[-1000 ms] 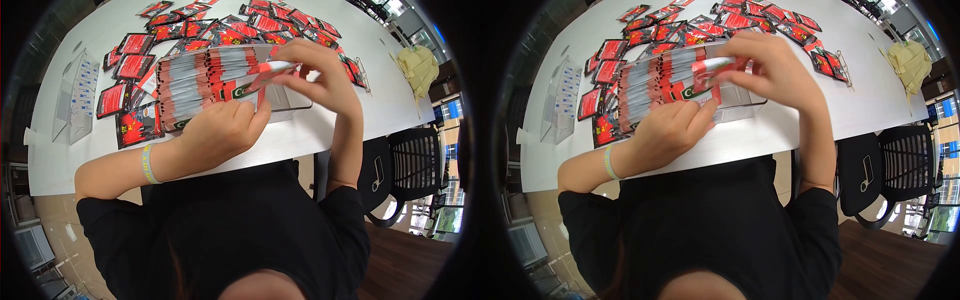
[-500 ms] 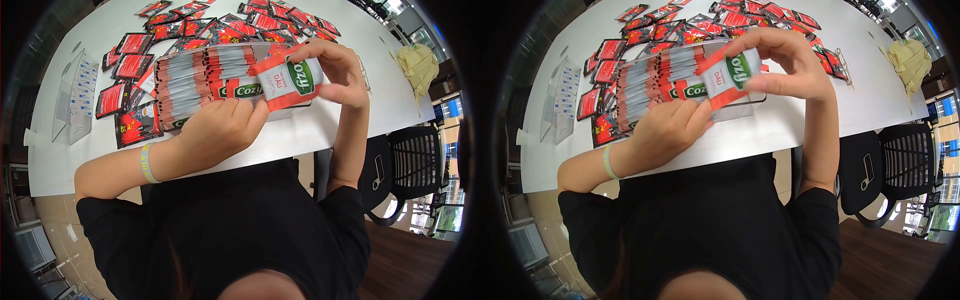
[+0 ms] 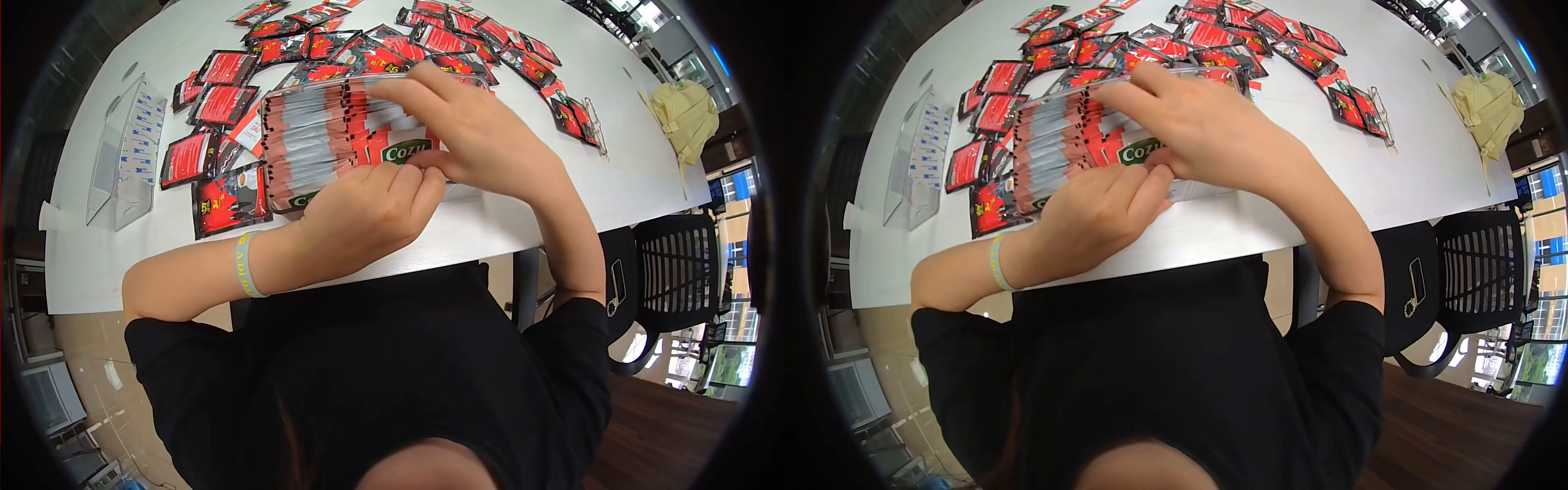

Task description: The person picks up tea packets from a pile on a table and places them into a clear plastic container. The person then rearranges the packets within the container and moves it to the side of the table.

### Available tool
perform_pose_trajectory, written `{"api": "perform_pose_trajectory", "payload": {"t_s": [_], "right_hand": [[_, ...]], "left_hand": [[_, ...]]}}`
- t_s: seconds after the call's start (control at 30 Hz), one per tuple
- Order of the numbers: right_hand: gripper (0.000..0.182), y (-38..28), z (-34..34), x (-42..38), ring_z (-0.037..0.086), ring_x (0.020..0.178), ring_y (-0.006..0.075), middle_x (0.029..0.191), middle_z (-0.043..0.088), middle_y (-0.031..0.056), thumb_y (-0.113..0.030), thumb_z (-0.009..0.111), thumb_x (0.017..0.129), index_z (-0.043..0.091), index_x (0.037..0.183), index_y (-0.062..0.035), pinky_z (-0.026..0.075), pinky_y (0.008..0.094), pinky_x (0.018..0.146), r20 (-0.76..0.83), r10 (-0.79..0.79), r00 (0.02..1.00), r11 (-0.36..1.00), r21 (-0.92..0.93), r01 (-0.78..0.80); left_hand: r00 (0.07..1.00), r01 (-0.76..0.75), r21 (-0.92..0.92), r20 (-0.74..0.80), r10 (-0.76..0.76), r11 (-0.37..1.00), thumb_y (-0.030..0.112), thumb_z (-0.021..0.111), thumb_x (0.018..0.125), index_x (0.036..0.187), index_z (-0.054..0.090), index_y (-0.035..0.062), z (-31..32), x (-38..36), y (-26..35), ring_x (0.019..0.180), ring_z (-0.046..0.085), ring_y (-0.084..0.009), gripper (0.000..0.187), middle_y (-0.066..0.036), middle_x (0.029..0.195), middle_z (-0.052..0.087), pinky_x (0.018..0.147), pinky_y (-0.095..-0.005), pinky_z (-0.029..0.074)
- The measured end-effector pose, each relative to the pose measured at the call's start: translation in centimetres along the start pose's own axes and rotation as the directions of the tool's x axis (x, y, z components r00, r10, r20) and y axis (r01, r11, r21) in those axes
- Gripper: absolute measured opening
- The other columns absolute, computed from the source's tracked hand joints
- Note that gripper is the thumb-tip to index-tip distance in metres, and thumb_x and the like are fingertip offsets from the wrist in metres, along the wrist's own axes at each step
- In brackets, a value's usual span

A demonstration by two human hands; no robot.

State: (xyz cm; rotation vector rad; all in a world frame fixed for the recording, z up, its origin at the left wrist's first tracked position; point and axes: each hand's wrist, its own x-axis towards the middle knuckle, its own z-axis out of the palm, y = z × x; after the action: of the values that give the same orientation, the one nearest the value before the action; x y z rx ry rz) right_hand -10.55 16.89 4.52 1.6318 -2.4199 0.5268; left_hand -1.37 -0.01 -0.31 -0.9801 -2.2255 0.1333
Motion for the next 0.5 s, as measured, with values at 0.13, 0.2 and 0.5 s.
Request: {"api": "perform_pose_trajectory", "payload": {"t_s": [0.13, 0.2, 0.5], "right_hand": [[0.078, 0.4, -0.6, 0.3, 0.062, 0.087, 0.0254, 0.108, 0.057, 0.0091, -0.007, 0.082, 0.064, 0.05, 0.134, -0.0139, 0.053, 0.0361, 0.073, -0.052, -0.023, 0.998, 0.999, -0.025, 0.022], [0.079, 0.7, -0.9, 0.1, 0.063, 0.086, 0.0231, 0.108, 0.057, 0.0089, -0.007, 0.083, 0.064, 0.05, 0.135, -0.014, 0.054, 0.0342, 0.072, -0.047, -0.02, 0.999, 0.999, 0.037, 0.022], [0.055, 2.2, -2.1, -1.9, 0.069, 0.071, 0.0187, 0.092, 0.063, 0.0106, 0.001, 0.079, 0.075, 0.048, 0.12, -0.005, 0.056, 0.0268, 0.059, 0.139, 0.177, 0.974, 0.943, 0.26, -0.208]], "left_hand": [[1.0, 0.005, 0.007, -0.019, -0.005, 1.0, 0.011, 0.063, 0.076, 0.093, 0.06, -0.0003, 0.1, -0.1, 0.0, 0.058, 0.054, -0.0101, 0.021, 0.0, 0.066, 0.049, 0.05, -0.0236, 0.044], [1.0, 0.009, 0.01, -0.023, -0.009, 1.0, 0.011, 0.063, 0.076, 0.094, 0.06, -0.0004, 0.2, 0.0, 0.0, 0.058, 0.054, -0.01, 0.021, 0.0, 0.066, 0.049, 0.05, -0.0236, 0.044], [1.0, -0.017, 0.002, -0.019, 0.017, 1.0, 0.012, 0.063, 0.076, 0.098, 0.061, 0.0004, 0.2, -0.2, -0.1, 0.058, 0.053, -0.0106, 0.025, 0.001, 0.066, 0.047, 0.049, -0.0234, 0.043]]}}
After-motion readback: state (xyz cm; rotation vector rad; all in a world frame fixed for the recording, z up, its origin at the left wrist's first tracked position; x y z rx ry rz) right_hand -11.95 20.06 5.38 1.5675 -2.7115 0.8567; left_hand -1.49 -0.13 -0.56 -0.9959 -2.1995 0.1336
